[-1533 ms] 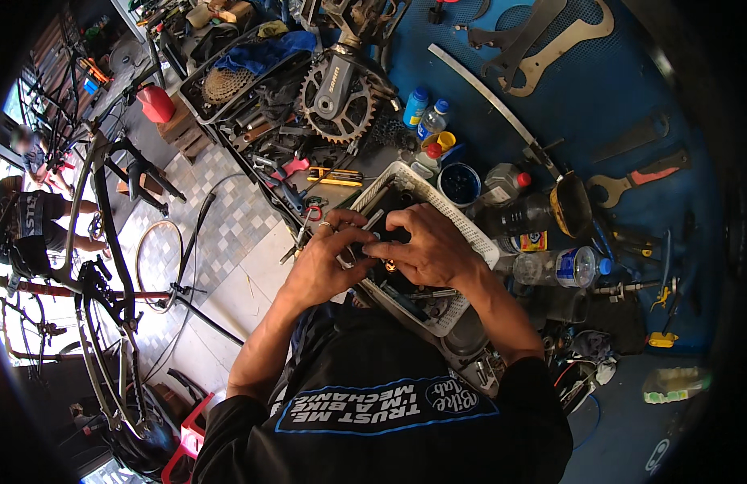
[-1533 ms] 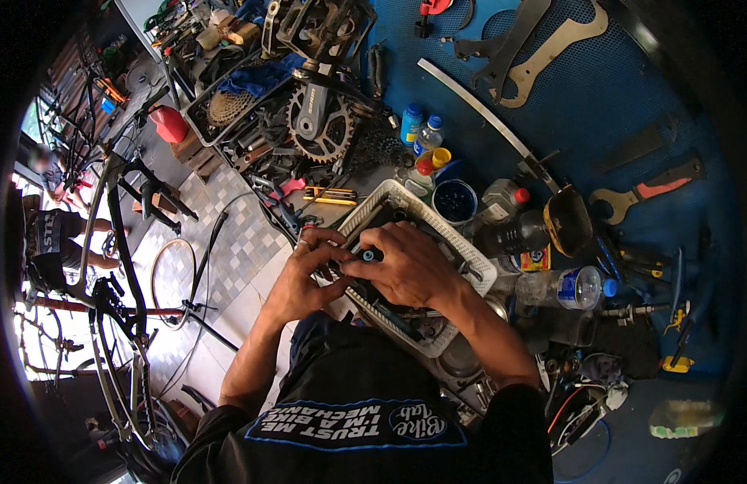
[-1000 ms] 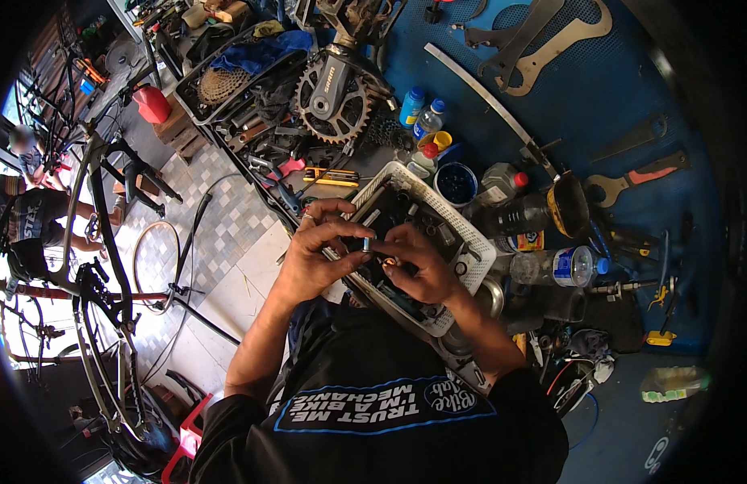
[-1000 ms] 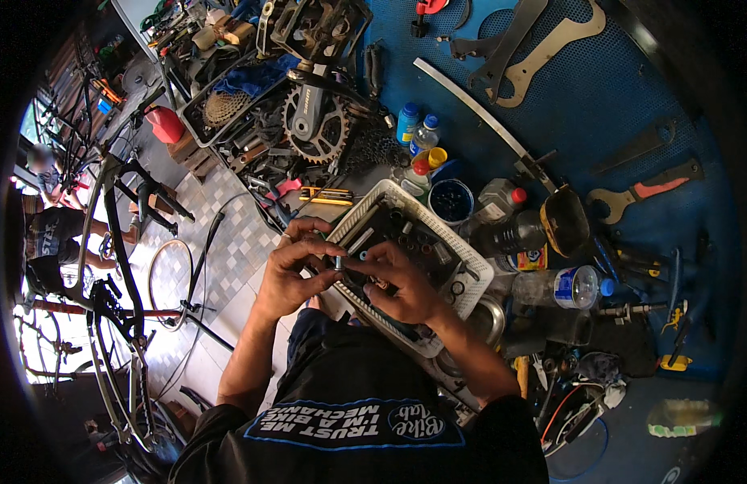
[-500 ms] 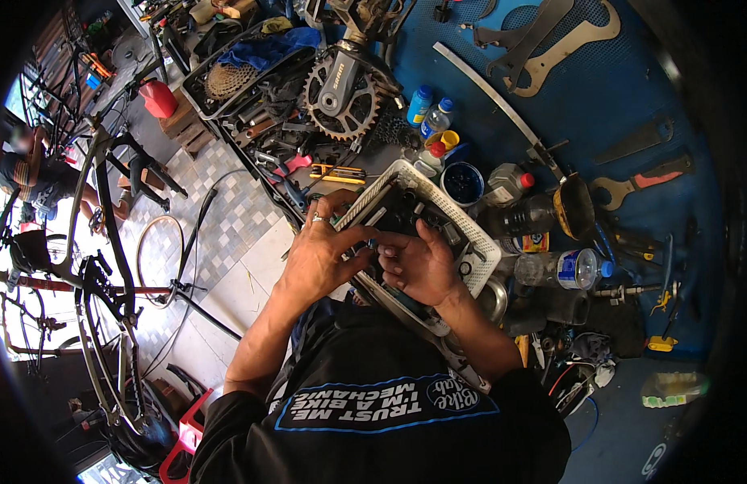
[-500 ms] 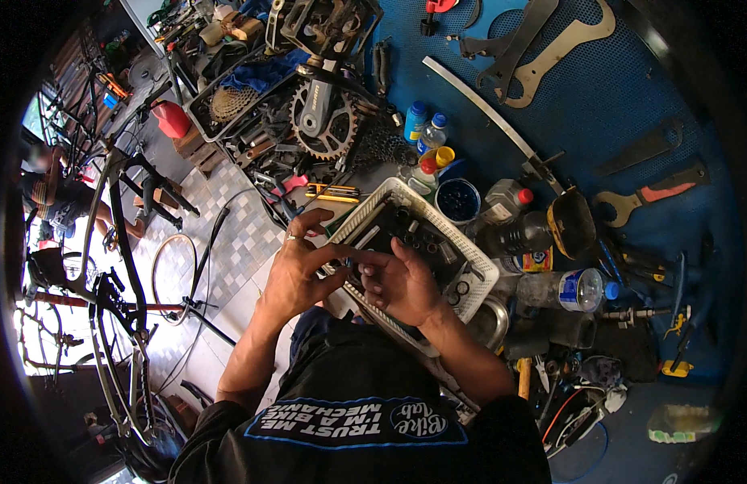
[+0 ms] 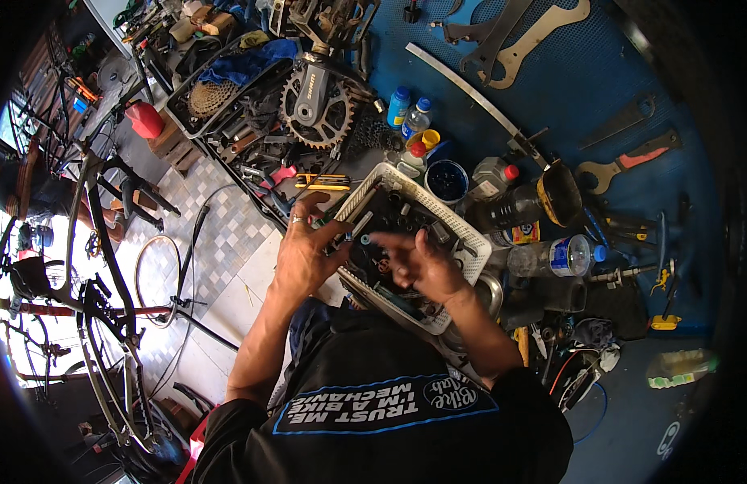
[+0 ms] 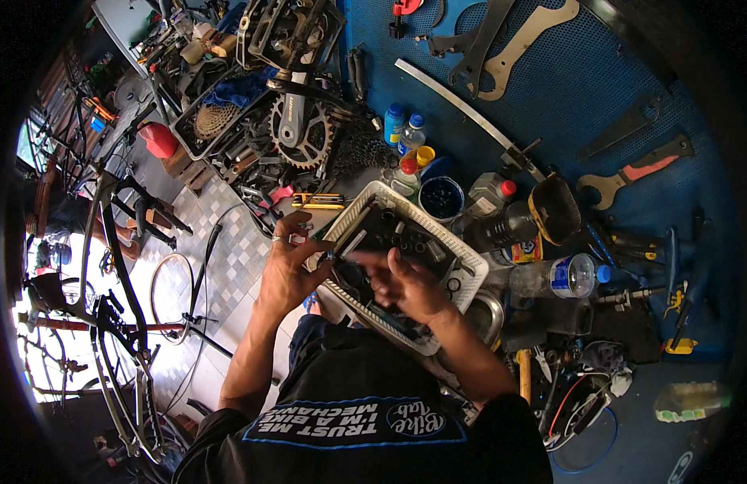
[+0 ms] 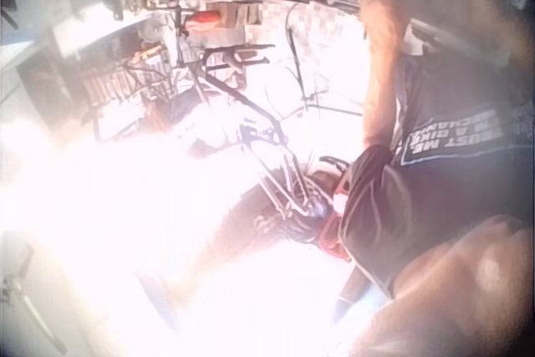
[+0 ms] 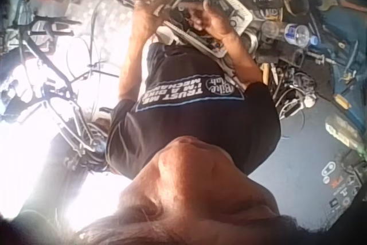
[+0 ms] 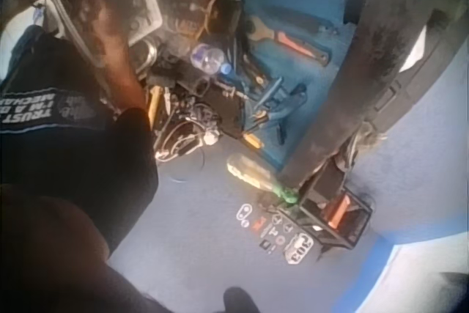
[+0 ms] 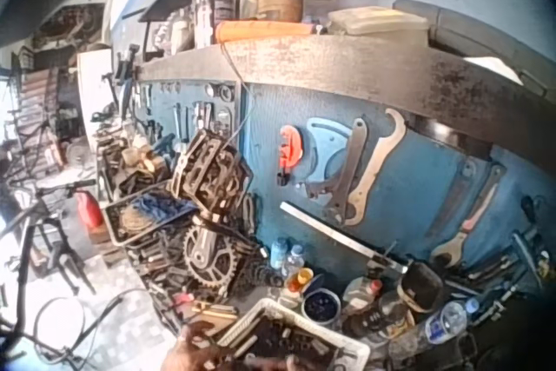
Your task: The person assembles a bicycle frame by attaching the rear triangle to the main frame. They insert bolts and fasteners into the pivot points, align the frame sections, and tighten the connections by hand. The person handles small hardware from a parts basket and repeatedly checks alignment during assembly.
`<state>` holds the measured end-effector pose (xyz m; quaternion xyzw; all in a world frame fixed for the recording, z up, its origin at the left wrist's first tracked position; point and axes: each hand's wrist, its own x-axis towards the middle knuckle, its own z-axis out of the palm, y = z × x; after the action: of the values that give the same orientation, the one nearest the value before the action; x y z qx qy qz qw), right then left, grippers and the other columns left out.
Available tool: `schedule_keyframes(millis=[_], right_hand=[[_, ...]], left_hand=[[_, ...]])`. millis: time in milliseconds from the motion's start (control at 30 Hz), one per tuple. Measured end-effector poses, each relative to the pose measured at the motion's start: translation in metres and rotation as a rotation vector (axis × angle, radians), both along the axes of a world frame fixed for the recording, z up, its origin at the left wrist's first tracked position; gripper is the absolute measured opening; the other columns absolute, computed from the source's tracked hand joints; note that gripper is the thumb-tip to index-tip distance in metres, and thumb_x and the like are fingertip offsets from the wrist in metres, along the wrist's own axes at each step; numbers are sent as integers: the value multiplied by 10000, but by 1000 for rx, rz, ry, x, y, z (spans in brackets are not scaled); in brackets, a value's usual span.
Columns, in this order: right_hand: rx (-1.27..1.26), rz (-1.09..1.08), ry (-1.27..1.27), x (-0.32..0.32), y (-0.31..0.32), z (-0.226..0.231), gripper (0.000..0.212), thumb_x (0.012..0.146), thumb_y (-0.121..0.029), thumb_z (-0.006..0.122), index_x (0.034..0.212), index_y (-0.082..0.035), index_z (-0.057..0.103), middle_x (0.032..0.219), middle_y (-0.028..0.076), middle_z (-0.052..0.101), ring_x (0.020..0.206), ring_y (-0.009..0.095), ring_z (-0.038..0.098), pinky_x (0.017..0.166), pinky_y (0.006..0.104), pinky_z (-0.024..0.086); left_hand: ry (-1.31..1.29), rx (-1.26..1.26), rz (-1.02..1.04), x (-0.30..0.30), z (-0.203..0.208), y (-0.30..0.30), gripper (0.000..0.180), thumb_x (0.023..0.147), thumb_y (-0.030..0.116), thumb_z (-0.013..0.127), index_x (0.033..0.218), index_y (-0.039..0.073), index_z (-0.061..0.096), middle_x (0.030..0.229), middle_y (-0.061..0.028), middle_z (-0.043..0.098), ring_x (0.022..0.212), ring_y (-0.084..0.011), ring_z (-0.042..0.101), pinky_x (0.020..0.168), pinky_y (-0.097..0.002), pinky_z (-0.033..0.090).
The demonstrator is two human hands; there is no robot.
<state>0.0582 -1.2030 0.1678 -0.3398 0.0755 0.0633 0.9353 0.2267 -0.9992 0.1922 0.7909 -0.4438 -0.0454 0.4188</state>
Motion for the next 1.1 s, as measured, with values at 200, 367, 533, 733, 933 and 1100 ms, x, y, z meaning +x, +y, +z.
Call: schedule_keyframes(millis=[200,367,533,733,933,1100], right_hand=[[-2292,-461,149,-1,-85,-23,457,873,-81,763,1328,-127,751,1105,118,585,1024,314,605,858,424,525],[-2549,-281,160,5,-113,-39,296,909,-112,721,1197,-97,786,1107,128,609,1121,350,590,974,463,482],[-2536,-423,126,3,-127,-60,127,907,-165,697,989,-118,783,1039,126,603,1048,344,588,880,472,484],[-2573,-440,66,2,-119,-52,95,844,-89,778,939,-92,768,975,94,557,1004,317,568,859,463,485],[-2611,-542,136,9,-103,-45,100,851,-109,812,879,-80,720,1009,97,565,1034,325,568,894,463,474],[-2501,-694,121,22,-46,-14,120,844,-131,825,873,-98,714,1019,95,578,1050,341,575,902,475,476]], left_hand=[[126,9,47,1,-17,17,349,751,107,880,1088,150,801,1424,-145,496,1194,-328,591,986,-451,563],[189,-30,79,-6,-33,40,361,746,95,878,1095,137,795,1425,-148,487,1157,-306,596,980,-445,563],[209,-25,101,-14,-38,65,356,761,106,855,1109,145,789,1420,-171,498,1103,-310,634,946,-439,589],[260,54,153,-24,-51,97,325,800,164,850,1114,133,772,1415,-176,501,1101,-353,674,964,-465,580],[275,69,138,-28,-57,116,308,815,187,844,1109,143,764,1434,-160,492,1137,-368,651,957,-477,573],[279,74,175,-16,-50,147,300,824,194,840,1111,154,761,1431,-156,484,1148,-363,630,949,-482,573]])
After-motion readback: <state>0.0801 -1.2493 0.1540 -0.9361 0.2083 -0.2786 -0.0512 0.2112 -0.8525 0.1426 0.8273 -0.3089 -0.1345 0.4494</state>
